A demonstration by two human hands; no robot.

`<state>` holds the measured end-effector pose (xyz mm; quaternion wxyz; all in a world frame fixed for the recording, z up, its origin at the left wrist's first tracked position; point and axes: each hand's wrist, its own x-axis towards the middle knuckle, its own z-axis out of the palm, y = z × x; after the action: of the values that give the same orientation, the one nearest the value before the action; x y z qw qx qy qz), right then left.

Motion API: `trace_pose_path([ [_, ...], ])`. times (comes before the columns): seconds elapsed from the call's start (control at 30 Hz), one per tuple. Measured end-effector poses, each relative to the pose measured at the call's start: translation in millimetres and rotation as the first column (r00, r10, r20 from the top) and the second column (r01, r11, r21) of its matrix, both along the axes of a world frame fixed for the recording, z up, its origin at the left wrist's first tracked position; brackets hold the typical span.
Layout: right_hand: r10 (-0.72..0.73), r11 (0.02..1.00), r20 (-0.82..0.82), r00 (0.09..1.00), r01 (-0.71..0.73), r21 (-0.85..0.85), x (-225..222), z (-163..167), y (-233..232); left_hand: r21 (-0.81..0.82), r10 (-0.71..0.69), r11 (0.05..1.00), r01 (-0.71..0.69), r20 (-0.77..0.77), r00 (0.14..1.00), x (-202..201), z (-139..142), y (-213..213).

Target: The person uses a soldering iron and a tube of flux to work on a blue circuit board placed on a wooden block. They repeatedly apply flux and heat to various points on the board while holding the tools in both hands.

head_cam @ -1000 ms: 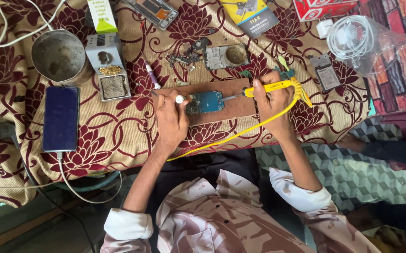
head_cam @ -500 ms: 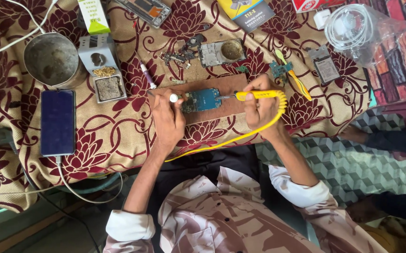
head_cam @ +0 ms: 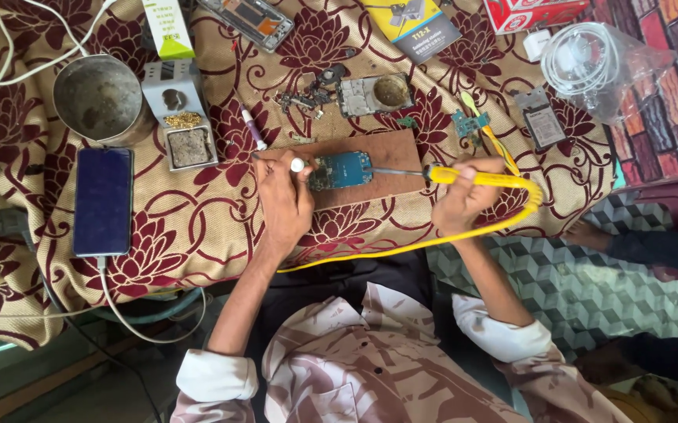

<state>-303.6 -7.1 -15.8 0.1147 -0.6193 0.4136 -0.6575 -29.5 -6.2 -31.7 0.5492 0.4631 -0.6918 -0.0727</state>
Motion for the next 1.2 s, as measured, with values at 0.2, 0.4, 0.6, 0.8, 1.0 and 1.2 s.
trace_pose_path([
  [0.2,0.024,0.995,0.565,0.825,-0.073,0.065,-19.1,-39.1,-9.8,0.003,0.012,1.0,-0.012,0.018,1.0,0.7,-6.0,-2.8],
  [0.4,-0.073,0.931,0.808,0.584,-0.251,0.266,-21.0,-60.0,-9.3,0.009,0.024,1.0,-0.024,0.025,0.999,-1.2,-7.3,-2.5],
  [0.6,0.022,0.951,0.76,0.65,-0.249,0.186,-12.7,-71.6,-5.7,-0.004,0.023,1.0,-0.023,0.023,0.999,-0.5,-8.6,-4.6],
  [0.8,0.005,0.952,0.76,0.65,-0.236,0.195,-15.2,-75.8,-7.8,-0.008,0.023,1.0,-0.023,0.018,1.0,-0.9,-6.9,-4.8],
  [1.0,-0.011,0.951,0.744,0.668,-0.222,0.213,-15.8,-76.4,-9.7,0.024,0.031,0.999,-0.032,0.047,0.998,-0.6,-6.3,-5.1],
  [1.2,0.064,0.95,0.69,0.721,-0.256,0.18,-14.7,-72.5,-6.4,0.004,0.02,1.0,-0.02,0.037,0.999,-1.0,-5.4,-4.8],
])
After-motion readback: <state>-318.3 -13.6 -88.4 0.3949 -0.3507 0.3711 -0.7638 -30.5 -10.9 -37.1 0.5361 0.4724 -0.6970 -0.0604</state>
